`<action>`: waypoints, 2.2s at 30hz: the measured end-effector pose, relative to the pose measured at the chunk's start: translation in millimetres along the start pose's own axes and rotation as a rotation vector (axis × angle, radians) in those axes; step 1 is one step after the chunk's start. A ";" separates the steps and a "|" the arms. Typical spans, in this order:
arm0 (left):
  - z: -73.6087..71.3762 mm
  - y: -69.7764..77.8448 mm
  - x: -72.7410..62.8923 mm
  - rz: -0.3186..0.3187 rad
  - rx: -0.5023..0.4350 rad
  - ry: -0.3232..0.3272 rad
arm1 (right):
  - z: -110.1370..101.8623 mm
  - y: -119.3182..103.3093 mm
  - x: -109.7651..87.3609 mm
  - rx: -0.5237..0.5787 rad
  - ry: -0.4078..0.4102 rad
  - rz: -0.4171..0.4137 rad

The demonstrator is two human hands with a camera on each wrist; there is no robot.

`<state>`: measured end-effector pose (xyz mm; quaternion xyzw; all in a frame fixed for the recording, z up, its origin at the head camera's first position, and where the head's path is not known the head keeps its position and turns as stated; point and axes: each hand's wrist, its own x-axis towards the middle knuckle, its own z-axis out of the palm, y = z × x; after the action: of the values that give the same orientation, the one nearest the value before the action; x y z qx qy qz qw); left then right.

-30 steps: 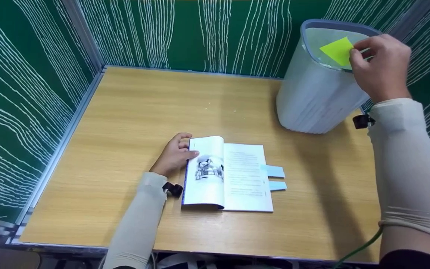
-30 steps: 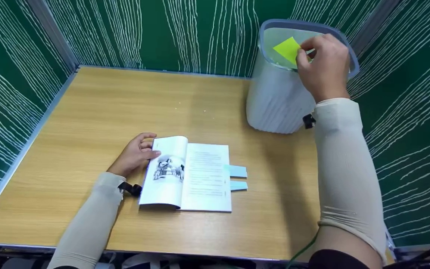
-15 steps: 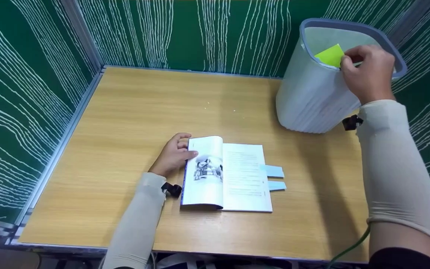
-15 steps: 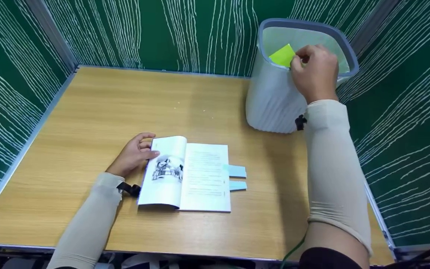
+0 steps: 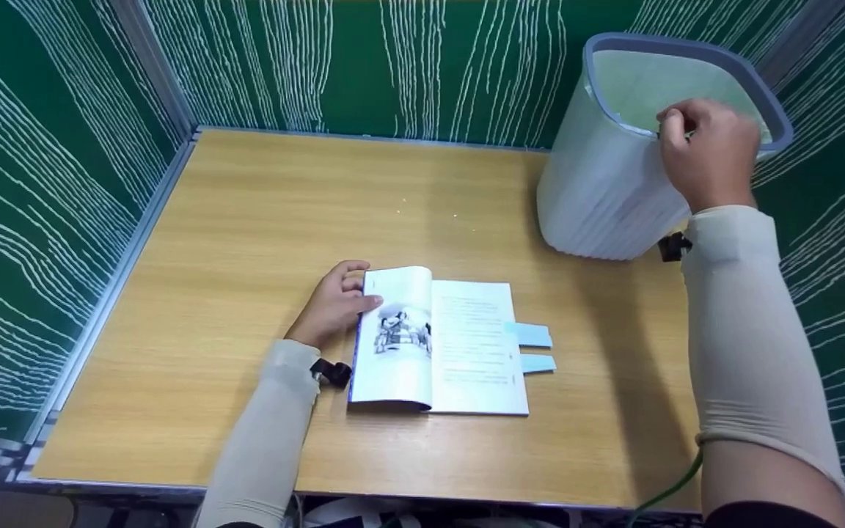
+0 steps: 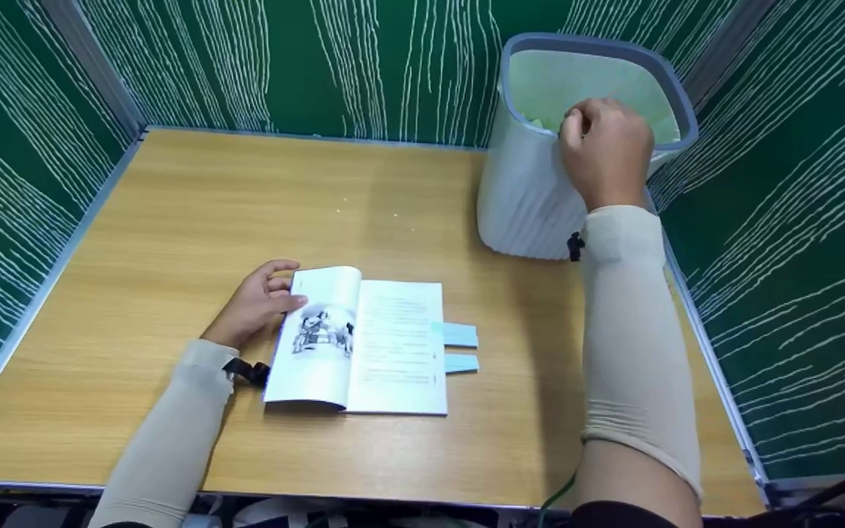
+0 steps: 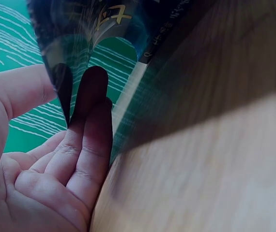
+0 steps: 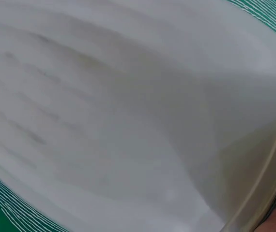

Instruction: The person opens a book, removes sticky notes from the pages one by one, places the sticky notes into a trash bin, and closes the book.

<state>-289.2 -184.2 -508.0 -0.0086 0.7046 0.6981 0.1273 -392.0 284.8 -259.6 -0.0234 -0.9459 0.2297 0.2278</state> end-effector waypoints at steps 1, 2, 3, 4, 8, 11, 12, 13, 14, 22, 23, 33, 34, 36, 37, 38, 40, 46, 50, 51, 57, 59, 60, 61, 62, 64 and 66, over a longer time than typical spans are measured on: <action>-0.1 0.3 0.1 0.003 -0.007 0.001 | -0.4 -0.8 0.5 0.002 0.001 0.001; -0.2 0.6 -0.1 0.007 -0.013 0.002 | -0.6 -1.5 1.0 0.007 0.002 0.001; -0.3 0.6 -0.1 0.010 -0.019 0.002 | -0.8 -1.9 1.2 0.010 0.001 0.003; -0.5 0.4 0.0 0.011 -0.024 0.001 | -0.9 -2.1 1.3 0.012 0.003 0.003; -0.5 0.5 0.5 0.007 -0.032 -0.015 | 0.0 -0.4 0.4 0.021 0.018 0.015; -3.0 -2.7 -0.2 0.008 -0.048 -0.028 | 5.2 0.8 -0.9 0.019 0.043 -0.010; -4.0 -3.8 -0.5 0.011 -0.048 -0.029 | 7.2 0.7 -1.3 0.018 0.049 -0.018; -5.2 -4.5 -0.6 0.012 -0.049 -0.030 | 9.1 0.7 -1.4 0.016 0.055 -0.024; -6.1 -4.9 -0.5 0.013 -0.051 -0.033 | 10.7 0.5 -1.3 0.014 0.059 -0.030; -6.4 -4.2 3.2 0.022 -0.055 -0.044 | 7.2 0.9 -1.3 0.021 0.070 -0.012; -5.5 -4.3 2.6 0.024 -0.056 -0.047 | 6.4 0.7 -1.6 0.022 0.082 -0.021; -2.4 -6.2 -4.7 0.007 -0.041 -0.013 | 7.2 -1.2 -5.4 0.030 0.095 -0.033; -2.9 -5.9 -4.4 0.008 -0.037 -0.011 | 7.3 -1.2 -5.7 0.031 0.090 -0.024; -3.8 -4.8 -2.6 0.013 -0.035 -0.015 | 6.9 -1.0 -5.9 0.033 0.089 -0.010; -4.2 -4.0 -1.4 0.015 -0.040 -0.023 | 6.7 -0.9 -5.7 0.033 0.095 -0.006; -4.6 -3.0 -0.3 0.016 -0.040 -0.031 | 6.5 -0.8 -5.4 0.034 0.103 -0.003; -4.8 -1.2 0.6 0.016 -0.041 -0.039 | 7.3 -0.6 -5.0 0.037 0.139 -0.032; -7.1 2.9 2.2 0.027 -0.029 -0.038 | 10.3 -0.9 -6.9 0.053 0.230 -0.115; -7.8 0.7 2.7 0.040 -0.044 -0.051 | 6.1 1.6 -13.1 0.135 0.259 -0.145; -7.3 -0.5 2.5 0.044 -0.053 -0.053 | 5.5 3.1 -14.7 0.156 0.287 -0.177; -4.6 -3.2 1.3 0.043 -0.066 -0.060 | 4.8 -2.6 -45.7 0.275 0.511 -0.314; -5.1 -2.1 1.1 0.035 -0.058 -0.061 | 5.3 -9.3 -63.4 0.331 0.551 -0.311; -5.5 -1.4 0.8 0.030 -0.049 -0.060 | 6.2 -12.0 -71.9 0.360 0.563 -0.309; -6.0 -0.9 0.8 0.028 -0.041 -0.058 | 7.5 -13.9 -80.3 0.379 0.569 -0.310; -6.3 -0.6 1.0 0.028 -0.036 -0.058 | 9.4 -15.6 -88.7 0.405 0.572 -0.309; -6.6 -0.6 1.1 0.025 -0.032 -0.058 | 15.5 -17.6 -104.7 0.459 0.558 -0.311; -6.7 -1.1 0.9 0.021 -0.032 -0.057 | 24.6 -18.0 -120.9 0.509 0.503 -0.316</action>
<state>-291.0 -190.7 -509.3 0.0167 0.6894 0.7105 0.1397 -293.6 240.3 -321.8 0.1244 -0.7653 0.4061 0.4837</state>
